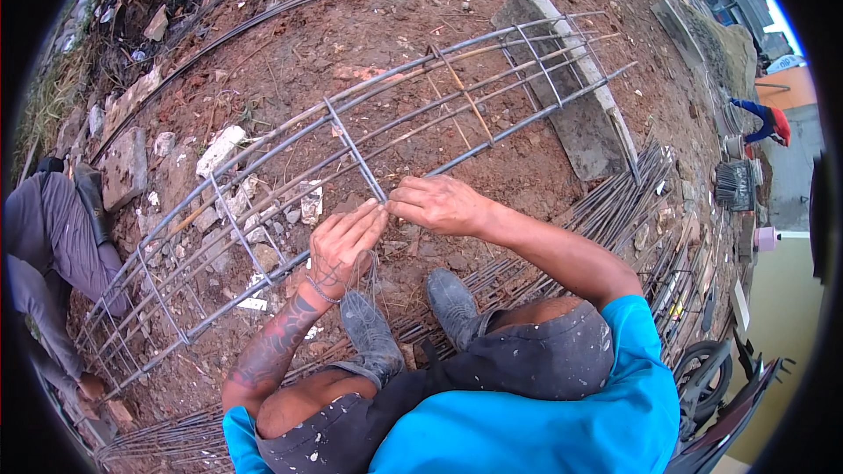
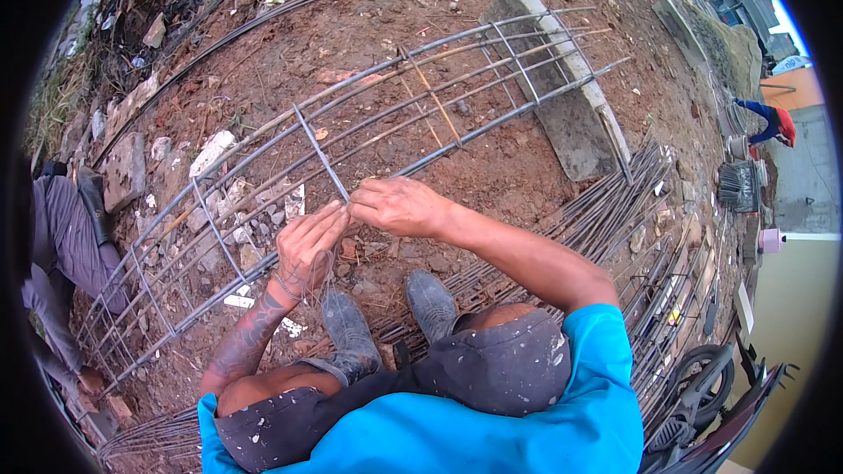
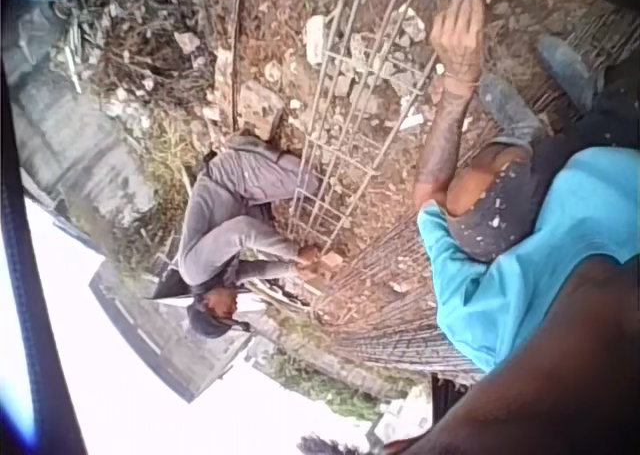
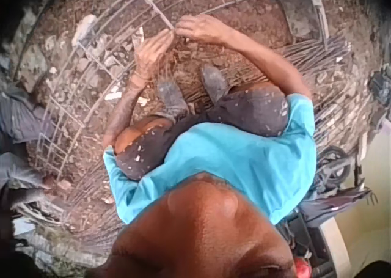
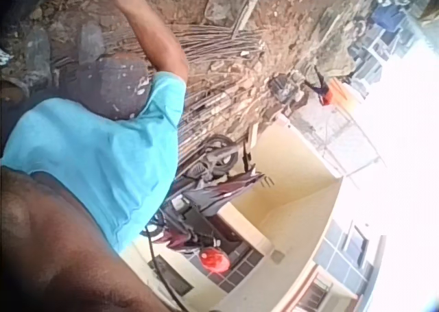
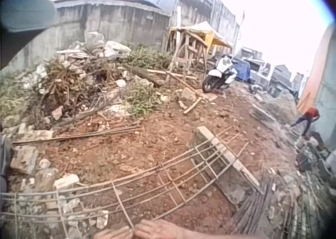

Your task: The person assembles a steel rebar cage by securing rebar pieces together with tie wires, using pliers to twist the wires tight.

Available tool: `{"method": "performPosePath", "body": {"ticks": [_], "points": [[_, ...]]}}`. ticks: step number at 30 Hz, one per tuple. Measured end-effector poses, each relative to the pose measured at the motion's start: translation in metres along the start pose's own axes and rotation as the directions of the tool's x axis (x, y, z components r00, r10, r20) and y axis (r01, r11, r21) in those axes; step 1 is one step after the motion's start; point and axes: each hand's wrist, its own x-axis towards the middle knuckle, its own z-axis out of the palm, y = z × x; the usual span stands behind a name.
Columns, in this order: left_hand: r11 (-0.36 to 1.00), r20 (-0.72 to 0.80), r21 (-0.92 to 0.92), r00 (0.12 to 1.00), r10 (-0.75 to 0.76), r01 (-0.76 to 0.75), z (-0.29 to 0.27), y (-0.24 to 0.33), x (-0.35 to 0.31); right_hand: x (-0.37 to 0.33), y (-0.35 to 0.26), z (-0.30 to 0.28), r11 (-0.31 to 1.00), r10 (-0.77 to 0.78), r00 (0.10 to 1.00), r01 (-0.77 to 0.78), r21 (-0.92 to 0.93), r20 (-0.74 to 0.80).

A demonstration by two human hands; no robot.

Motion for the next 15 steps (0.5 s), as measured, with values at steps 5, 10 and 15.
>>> {"method": "performPosePath", "body": {"ticks": [5, 10, 15], "points": [[0.998, 0.028, 0.052, 0.999, 0.029, -0.031, 0.012, 0.01, -0.002, 0.001, 0.017, -0.003, 0.998, -0.066, 0.995, 0.063, 0.029, 0.081], [0.919, 0.186, 0.345, 0.946, -0.267, 0.192, 0.038, 0.04, -0.081, -0.019, 0.009, -0.02, 0.997, 0.06, 0.95, -0.075, -0.035, -0.306], [0.934, 0.544, 0.086, 0.77, -0.335, 0.346, 0.004, 0.045, -0.2, -0.227, 0.137, -0.085, 0.198, 0.748, 0.302, -0.952, -0.235, -0.592]]}}
